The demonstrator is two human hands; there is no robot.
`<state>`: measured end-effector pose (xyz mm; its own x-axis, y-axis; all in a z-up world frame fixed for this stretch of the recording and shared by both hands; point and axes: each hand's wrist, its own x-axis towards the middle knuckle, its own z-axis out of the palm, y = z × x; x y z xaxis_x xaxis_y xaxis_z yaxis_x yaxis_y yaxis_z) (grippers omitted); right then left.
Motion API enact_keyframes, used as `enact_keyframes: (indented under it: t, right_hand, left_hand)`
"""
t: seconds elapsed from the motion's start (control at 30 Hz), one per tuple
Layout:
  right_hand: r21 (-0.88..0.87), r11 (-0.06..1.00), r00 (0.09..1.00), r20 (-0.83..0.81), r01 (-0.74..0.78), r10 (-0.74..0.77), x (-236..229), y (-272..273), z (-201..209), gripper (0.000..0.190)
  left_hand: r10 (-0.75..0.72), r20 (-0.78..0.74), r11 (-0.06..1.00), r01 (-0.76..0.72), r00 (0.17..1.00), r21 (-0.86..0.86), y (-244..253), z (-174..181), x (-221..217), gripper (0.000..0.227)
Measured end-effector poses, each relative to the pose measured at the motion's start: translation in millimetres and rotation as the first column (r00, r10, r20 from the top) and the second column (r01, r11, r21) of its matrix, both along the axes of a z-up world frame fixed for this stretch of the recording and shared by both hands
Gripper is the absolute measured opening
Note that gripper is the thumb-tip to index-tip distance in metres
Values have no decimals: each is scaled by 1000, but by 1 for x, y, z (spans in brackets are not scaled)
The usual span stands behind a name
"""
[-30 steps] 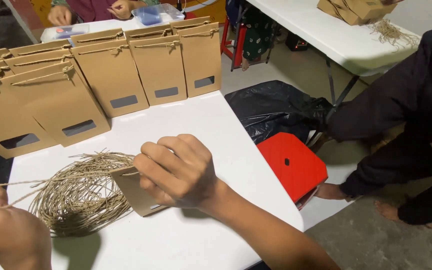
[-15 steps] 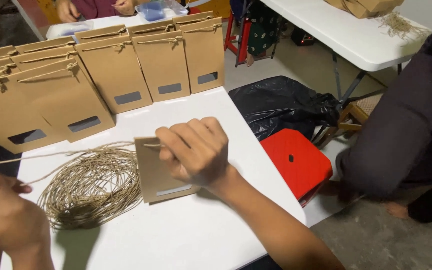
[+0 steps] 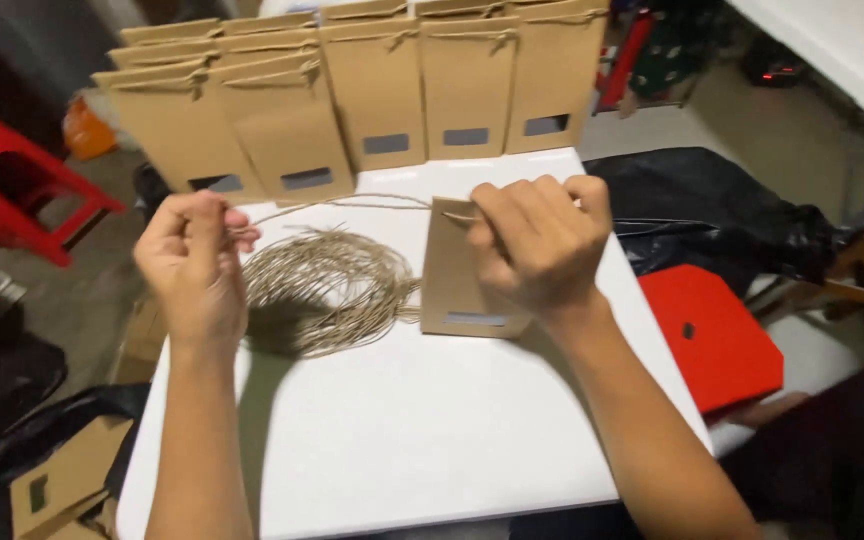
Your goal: Assembling paper gift bags by threading twine through pre-punched holes and tying knots to form handles.
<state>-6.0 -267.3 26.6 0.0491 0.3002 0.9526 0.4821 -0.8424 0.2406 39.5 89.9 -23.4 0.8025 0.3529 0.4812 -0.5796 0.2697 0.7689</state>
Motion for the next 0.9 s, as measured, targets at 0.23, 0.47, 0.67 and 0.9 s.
enact_keyframes:
  t: [0.23,0.47,0.67,0.9]
  right_hand:
    - [-23,995,996,-18,-93,93,-8,1,9,11]
    - [-15,988,984,-99,-151,149,-12,1,11,10]
    - [-54,994,994,-62,-99,95,-8,-4,10,9]
    - [-119,992,998,-40,-52,48,-15,4,9,11]
  left_hand:
    - [302,289,921,-356,909,159,-28,24,-22,23]
    - [449,409,839,-532,794,113,-26,27,-21,18]
    - [505,295,776,-576,811,256,-34,22,-16,20]
    - [564,284,645,-628,776,435,-65,14,-27,37]
